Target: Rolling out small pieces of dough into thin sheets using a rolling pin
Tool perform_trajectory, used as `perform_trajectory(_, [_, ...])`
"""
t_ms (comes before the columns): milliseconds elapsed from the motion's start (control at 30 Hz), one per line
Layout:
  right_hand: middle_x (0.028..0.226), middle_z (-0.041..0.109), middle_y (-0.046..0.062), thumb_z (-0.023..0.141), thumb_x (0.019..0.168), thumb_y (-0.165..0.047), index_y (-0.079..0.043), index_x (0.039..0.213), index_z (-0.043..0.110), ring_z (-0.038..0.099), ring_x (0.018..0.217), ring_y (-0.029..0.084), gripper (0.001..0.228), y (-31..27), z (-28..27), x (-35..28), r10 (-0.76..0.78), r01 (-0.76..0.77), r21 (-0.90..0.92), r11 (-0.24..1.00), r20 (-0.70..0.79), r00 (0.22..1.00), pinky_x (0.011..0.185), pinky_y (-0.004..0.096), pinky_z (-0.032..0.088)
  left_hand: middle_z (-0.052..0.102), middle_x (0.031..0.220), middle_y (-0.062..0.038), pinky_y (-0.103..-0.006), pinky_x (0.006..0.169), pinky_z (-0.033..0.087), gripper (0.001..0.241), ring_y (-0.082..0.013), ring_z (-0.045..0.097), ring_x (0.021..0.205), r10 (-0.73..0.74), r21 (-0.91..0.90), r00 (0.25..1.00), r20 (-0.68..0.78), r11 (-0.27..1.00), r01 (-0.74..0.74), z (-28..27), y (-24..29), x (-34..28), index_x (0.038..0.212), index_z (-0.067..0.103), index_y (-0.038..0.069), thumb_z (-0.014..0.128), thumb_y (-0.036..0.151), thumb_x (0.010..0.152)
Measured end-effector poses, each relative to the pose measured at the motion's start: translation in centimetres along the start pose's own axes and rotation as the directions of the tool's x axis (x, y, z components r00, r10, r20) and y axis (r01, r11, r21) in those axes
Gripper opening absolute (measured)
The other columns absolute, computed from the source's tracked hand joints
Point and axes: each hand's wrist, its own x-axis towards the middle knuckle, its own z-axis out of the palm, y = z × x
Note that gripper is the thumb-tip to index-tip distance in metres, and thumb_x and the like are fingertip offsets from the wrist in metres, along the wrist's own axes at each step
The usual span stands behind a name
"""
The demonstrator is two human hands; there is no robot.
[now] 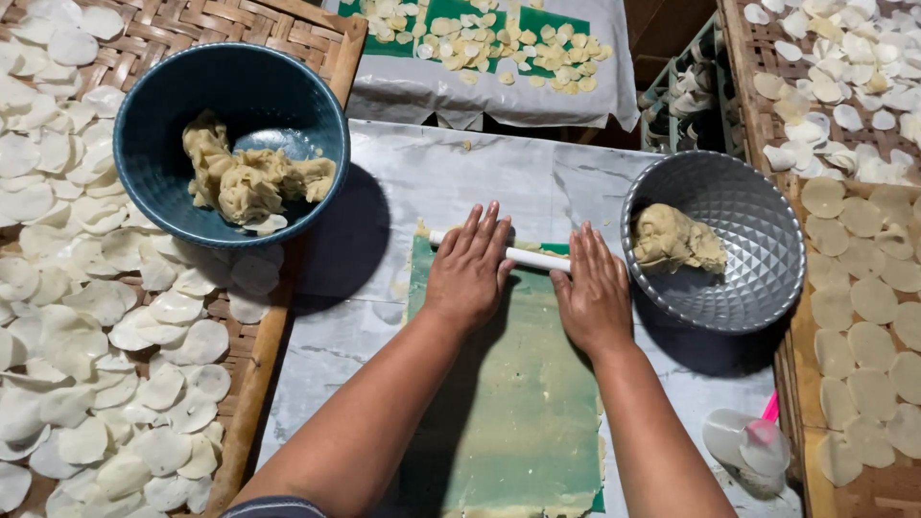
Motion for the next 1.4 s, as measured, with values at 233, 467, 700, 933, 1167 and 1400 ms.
perform_trajectory(233, [0.167, 0.029, 0.022, 0.026, 0.11, -0.057, -0.001, 0.16, 0.032, 0.022, 0.157, 0.035, 0.075, 0.8, 0.7, 3.0, 0.137, -0.135, -0.023, 0.991, 0.188, 0.973, 0.122, 0.053, 0.02, 0.019, 0.171, -0.013, -0.0437, 0.119, 0.022, 0.065, -0.034, 0.012, 0.158, -0.117, -0.009, 0.99, 0.085, 0.993, 0.118, 0.0, 0.0, 3.2, 0.161, 0.028, 0.013, 0.023, 0.05, 0.109])
perform_trajectory(467, [0.167, 0.028, 0.024, 0.033, 0.106, -0.056, 0.0, 0.161, 0.027, 0.025, 0.155, 0.036, 0.079, -1.1, -0.5, -0.3, 0.081, -0.075, -0.06, 0.995, 0.114, 0.99, 0.122, 0.051, 0.02, 0.013, 0.173, -0.011, -0.0444, 0.121, 0.016, 0.065, -0.0311, 0.009, 0.159, -0.073, -0.024, 0.992, 0.105, 0.997, 0.076, 0.5, 0.2, 0.0, 0.164, 0.021, 0.015, 0.025, 0.048, 0.108])
perform_trajectory(700, [0.169, 0.024, 0.02, 0.024, 0.106, -0.065, -0.002, 0.161, 0.028, 0.019, 0.158, 0.032, 0.084, 2.3, 2.9, 4.2, 0.166, -0.157, -0.062, 0.986, 0.188, 0.968, 0.124, 0.053, 0.017, 0.016, 0.172, -0.01, -0.0453, 0.121, 0.019, 0.068, -0.0337, 0.009, 0.158, -0.148, 0.005, 0.98, 0.133, 0.989, 0.148, 1.4, -0.6, 5.2, 0.162, 0.027, 0.014, 0.016, 0.054, 0.108])
perform_trajectory(933, [0.17, 0.013, 0.025, 0.024, 0.105, -0.065, 0.001, 0.162, 0.019, 0.011, 0.159, 0.036, 0.088, -2.1, -1.0, 0.3, 0.168, -0.161, -0.05, 0.986, 0.203, 0.965, 0.125, 0.053, 0.012, 0.012, 0.173, -0.012, -0.0464, 0.122, 0.016, 0.065, -0.0354, 0.008, 0.159, -0.099, -0.019, 0.987, 0.127, 0.995, 0.102, 0.0, 0.2, 0.6, 0.164, 0.021, 0.013, 0.022, 0.048, 0.108])
perform_trajectory(1167, [0.169, 0.02, 0.024, 0.029, 0.105, -0.065, 0.002, 0.16, 0.025, 0.017, 0.158, 0.035, 0.087, -0.7, 0.6, 2.4, 0.172, -0.157, -0.092, 0.983, 0.186, 0.967, 0.125, 0.051, 0.014, 0.018, 0.171, -0.011, -0.0442, 0.121, 0.02, 0.064, -0.0342, 0.013, 0.158, -0.12, -0.011, 0.988, 0.101, 0.992, 0.122, 0.9, -0.3, 2.8, 0.161, 0.027, 0.013, 0.024, 0.049, 0.108])
perform_trajectory(1400, [0.171, 0.011, 0.025, 0.032, 0.105, -0.059, 0.002, 0.162, 0.019, 0.008, 0.159, 0.038, 0.084, -1.5, -0.2, 1.1, 0.164, -0.153, -0.069, 0.986, 0.192, 0.968, 0.126, 0.056, 0.009, 0.013, 0.173, -0.012, -0.0462, 0.122, 0.017, 0.064, -0.0364, 0.007, 0.158, -0.105, -0.009, 0.986, 0.131, 0.994, 0.107, -0.5, 0.3, 1.0, 0.164, 0.021, 0.015, 0.027, 0.046, 0.108])
